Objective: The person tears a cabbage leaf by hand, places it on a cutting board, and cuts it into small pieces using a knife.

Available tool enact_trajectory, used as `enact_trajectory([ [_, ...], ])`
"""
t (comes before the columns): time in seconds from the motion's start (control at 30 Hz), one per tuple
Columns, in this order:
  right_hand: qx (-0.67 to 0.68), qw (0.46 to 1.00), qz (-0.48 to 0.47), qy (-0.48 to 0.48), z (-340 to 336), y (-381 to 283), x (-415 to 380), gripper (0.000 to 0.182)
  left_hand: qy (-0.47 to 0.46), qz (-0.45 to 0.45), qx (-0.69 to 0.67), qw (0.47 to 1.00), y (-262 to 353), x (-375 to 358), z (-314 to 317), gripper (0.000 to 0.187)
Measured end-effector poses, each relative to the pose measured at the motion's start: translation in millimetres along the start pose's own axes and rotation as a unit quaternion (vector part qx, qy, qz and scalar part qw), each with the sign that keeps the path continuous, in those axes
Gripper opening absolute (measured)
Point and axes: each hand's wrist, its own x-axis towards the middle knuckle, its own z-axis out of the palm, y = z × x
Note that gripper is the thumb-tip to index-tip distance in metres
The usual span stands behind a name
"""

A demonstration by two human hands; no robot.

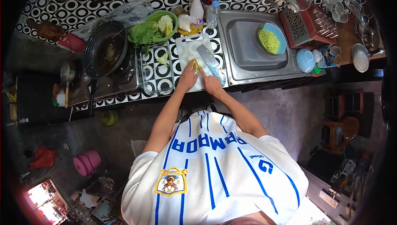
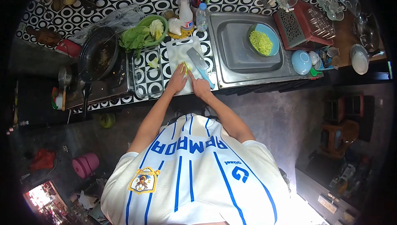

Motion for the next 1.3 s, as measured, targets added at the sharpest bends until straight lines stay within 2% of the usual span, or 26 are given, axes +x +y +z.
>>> enact_trajectory([
  [0.23, -0.019, 1.0, -0.012, -0.009, 11, 3, 25, 0.081, -0.015, 0.004, -0.002, 1.0, -7, 3, -7, 0.063],
  [0.33, -0.029, 0.999, -0.02, 0.016, 16, 6, 21, 0.084, -0.013, 0.006, -0.014, 1.0, -4, 0, -8, 0.063],
  [0.53, -0.034, 0.999, 0.005, -0.007, 12, 18, -3, 0.086, -0.017, 0.023, 0.001, 1.0, -11, 2, -8, 0.065],
  [0.67, -0.011, 0.999, 0.038, 0.006, 10, 18, 11, 0.086, 0.004, -0.004, -0.095, 0.996, -1, -7, -16, 0.068],
  [0.77, -0.006, 0.999, 0.034, 0.003, 0, 5, 9, 0.088, 0.019, 0.005, -0.096, 0.995, -7, -7, -9, 0.069],
  [0.87, -0.002, 1.0, 0.017, 0.002, -3, -11, 8, 0.09, 0.015, 0.026, -0.059, 0.998, -13, -5, -2, 0.069],
  [0.97, 0.004, 1.0, 0.001, 0.013, 9, -17, 8, 0.088, -0.02, -0.003, 0.036, 0.999, -1, -8, -12, 0.069],
  [1.2, 0.01, 1.0, -0.008, 0.024, 15, -13, 6, 0.084, -0.011, 0.037, 0.055, 0.998, -11, -9, -4, 0.068],
  [1.3, 0.006, 1.0, -0.014, 0.026, 14, -10, 8, 0.084, -0.034, 0.019, 0.067, 0.997, -10, -8, -4, 0.068],
])
